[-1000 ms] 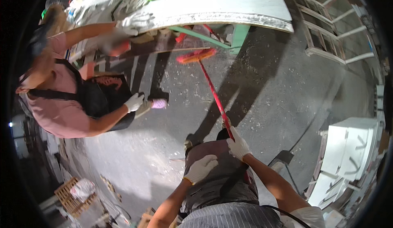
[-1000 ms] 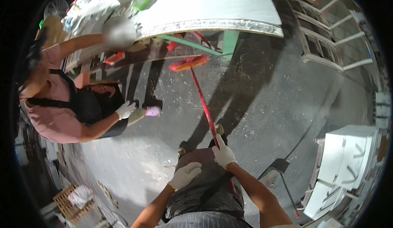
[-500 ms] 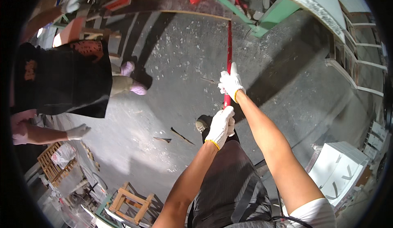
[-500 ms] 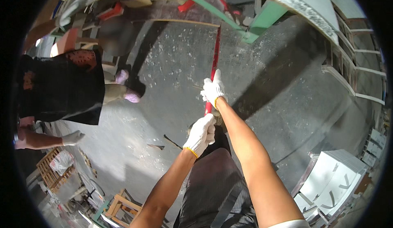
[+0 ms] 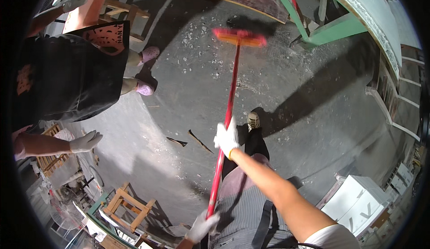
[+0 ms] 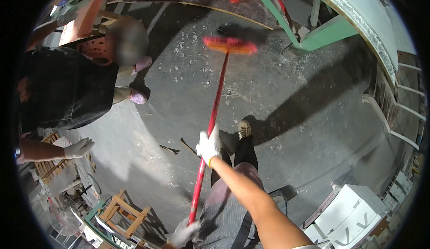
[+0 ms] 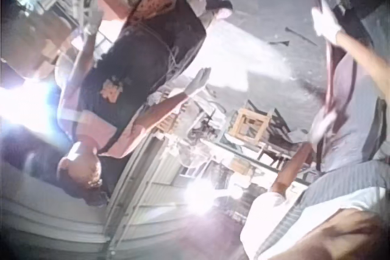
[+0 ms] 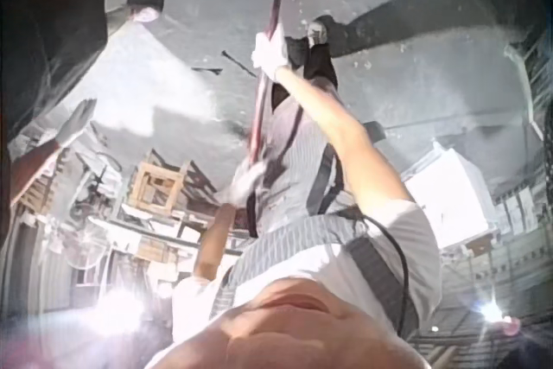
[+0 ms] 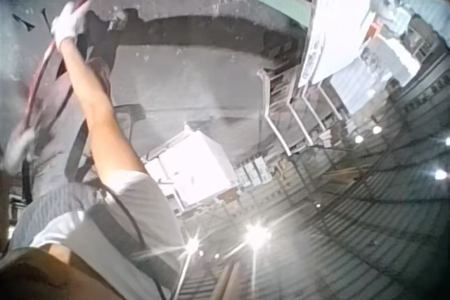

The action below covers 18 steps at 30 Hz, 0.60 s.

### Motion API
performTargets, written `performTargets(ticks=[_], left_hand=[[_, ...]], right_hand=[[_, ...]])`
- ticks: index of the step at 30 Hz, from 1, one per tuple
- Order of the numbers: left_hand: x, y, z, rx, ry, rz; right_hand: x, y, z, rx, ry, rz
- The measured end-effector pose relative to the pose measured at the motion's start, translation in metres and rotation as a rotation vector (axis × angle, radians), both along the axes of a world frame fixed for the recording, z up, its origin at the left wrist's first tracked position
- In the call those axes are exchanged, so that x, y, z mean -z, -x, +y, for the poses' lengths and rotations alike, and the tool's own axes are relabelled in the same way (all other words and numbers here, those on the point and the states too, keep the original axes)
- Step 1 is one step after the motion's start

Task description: The person sweeps debris and dust on a concrete workshop floor using a red broom. They move around the space, sweeping near workbenches, pallets, and a fan, while another person works nearby.

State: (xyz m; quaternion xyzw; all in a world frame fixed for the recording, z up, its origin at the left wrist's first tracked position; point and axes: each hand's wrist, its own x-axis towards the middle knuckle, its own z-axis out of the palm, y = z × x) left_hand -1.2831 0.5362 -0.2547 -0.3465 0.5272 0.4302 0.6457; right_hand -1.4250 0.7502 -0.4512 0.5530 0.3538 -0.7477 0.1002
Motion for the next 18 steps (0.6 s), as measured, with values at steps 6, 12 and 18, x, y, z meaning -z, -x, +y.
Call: performTargets(ticks=[6, 12, 18], left_hand=[[0.156, 0.18, 0.187, -0.197, -0.255, 0.36], [0.129, 0.079, 0.154, 0.021, 0.029, 0.447], [-0.074, 0.022, 0.088, -0.354, 0.253, -0.057]], right_hand=[[0.051, 0.109, 0.105, -0.049, -0.159, 0.213], [0.074, 0.073, 0.088, -0.31, -0.183, 0.046], [0.053, -0.002, -0.005, -0.257, 0.107, -0.169]])
